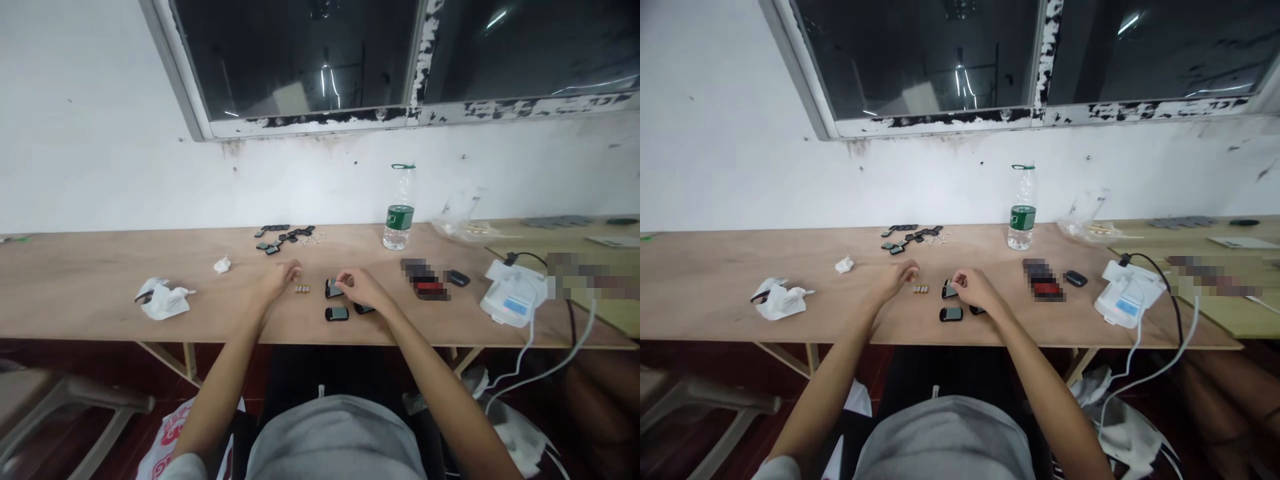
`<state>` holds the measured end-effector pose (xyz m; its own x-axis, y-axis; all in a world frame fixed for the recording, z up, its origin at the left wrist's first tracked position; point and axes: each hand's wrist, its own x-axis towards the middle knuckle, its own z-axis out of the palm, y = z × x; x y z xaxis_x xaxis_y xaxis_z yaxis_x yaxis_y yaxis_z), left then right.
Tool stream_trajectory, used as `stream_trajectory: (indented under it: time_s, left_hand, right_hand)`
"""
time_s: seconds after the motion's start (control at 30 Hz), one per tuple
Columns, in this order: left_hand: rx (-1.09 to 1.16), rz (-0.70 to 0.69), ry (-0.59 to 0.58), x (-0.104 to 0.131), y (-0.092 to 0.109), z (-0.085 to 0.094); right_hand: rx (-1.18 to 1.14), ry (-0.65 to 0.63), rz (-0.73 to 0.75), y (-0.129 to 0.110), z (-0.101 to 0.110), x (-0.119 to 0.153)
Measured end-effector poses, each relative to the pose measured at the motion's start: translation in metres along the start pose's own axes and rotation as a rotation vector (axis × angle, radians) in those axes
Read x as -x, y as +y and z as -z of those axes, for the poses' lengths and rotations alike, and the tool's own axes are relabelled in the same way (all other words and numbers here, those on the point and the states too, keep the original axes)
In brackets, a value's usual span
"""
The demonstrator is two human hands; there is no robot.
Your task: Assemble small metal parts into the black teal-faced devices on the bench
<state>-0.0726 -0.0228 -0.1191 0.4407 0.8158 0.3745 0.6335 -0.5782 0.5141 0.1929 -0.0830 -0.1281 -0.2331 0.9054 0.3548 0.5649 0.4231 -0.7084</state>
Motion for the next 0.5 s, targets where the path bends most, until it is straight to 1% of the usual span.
stream_trajectory:
  time_s: [0.07, 0.13, 0.23, 0.33, 0.43, 0.5]
  left_hand:
    - [-0.038, 0.051, -0.022, 0.001, -0.007, 0.006]
    - [-0.099, 0.067, -0.063, 0.004, -0.01, 0.012]
    - [-0.118, 0.064, -0.176, 0.006, -0.015, 0.018]
    - [0.011, 0.097, -0.235, 0.006, -0.027, 0.015]
    - [0.101, 0.126, -0.234, 0.003, -0.039, 0.007]
    - [0.101, 0.131, -0.236, 0.001, -0.042, 0.002]
  right_hand:
    - [0.049, -0.018, -0.005, 0.002, -0.003, 0.0]
    - [0.104, -0.036, -0.017, 0.004, -0.004, 0.001]
    - [0.171, -0.06, -0.011, 0.005, -0.005, 0.002]
    - [0.213, -0.024, 0.028, 0.003, -0.004, 0.002]
    - [0.245, 0.059, 0.099, 0.001, -0.005, 0.001]
    - [0.262, 0.071, 0.147, 0.001, -0.007, -0.001]
